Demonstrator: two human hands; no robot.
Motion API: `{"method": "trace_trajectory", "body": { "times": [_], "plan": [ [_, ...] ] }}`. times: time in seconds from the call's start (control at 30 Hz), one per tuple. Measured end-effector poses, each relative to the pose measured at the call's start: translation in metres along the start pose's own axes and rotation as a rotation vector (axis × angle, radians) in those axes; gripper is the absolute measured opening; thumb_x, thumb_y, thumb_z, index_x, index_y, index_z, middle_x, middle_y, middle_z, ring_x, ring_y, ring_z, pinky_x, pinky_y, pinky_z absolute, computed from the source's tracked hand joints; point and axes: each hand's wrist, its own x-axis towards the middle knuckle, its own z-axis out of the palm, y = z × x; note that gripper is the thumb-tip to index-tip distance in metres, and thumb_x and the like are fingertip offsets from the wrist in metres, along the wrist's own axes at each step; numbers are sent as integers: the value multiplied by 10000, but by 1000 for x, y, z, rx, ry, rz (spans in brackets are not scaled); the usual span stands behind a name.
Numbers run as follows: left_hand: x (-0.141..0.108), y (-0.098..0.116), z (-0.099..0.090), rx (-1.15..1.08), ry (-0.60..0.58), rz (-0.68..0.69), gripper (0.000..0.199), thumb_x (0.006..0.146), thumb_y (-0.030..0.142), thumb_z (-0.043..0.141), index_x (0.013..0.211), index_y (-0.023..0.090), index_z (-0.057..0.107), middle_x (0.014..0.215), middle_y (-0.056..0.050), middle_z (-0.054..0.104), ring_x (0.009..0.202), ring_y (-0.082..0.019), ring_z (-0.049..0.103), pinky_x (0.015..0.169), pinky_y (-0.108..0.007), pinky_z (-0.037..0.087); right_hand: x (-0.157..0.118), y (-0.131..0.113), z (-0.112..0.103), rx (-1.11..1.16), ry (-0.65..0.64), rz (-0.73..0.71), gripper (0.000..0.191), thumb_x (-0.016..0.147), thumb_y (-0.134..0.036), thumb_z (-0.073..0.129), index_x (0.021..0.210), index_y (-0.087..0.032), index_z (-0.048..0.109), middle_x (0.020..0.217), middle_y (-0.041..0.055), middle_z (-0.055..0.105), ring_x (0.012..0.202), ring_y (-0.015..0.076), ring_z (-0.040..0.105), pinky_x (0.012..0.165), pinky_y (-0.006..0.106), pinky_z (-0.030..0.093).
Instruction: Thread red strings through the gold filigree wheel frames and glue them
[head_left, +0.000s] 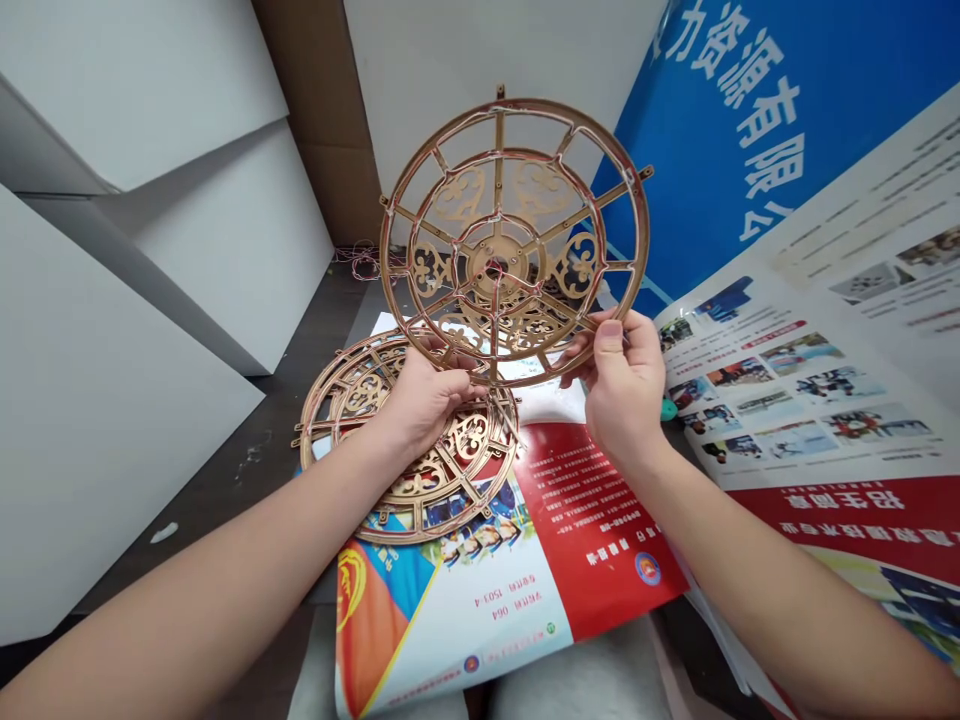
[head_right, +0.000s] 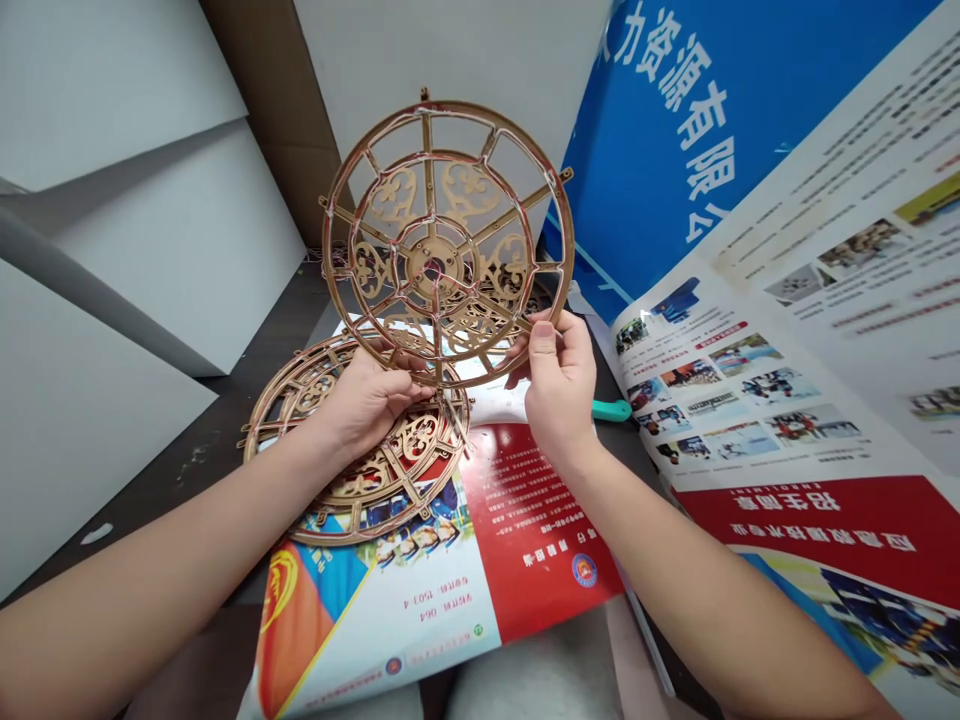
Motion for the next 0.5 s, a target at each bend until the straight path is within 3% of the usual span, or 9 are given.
{"method": "trace_trajectory", "body": {
  "times": [0.23, 0.5],
  "plan": [
    [-1, 2, 0, -31, -3, -37, 585, 530, -20, 662, 1011, 237, 448, 903, 34, 630, 790, -159, 675, 790, -334, 556, 3, -1, -3, -17, 7, -24, 278, 960, -584, 685, 1031, -320, 631, 785, -12, 617, 668, 150, 610, 512, 269, 503],
    [1, 1, -10, -53, -58, -20, 370, 707, 101, 763, 1005, 203, 569, 966, -6, 677, 886, -188, 681, 830, -406, 624, 8, 2, -6, 32, 26, 29, 309, 924, -597, 719, 1019, -319, 623, 782, -23, 608, 649, 146, 625, 483, 257, 501]
  ]
}}
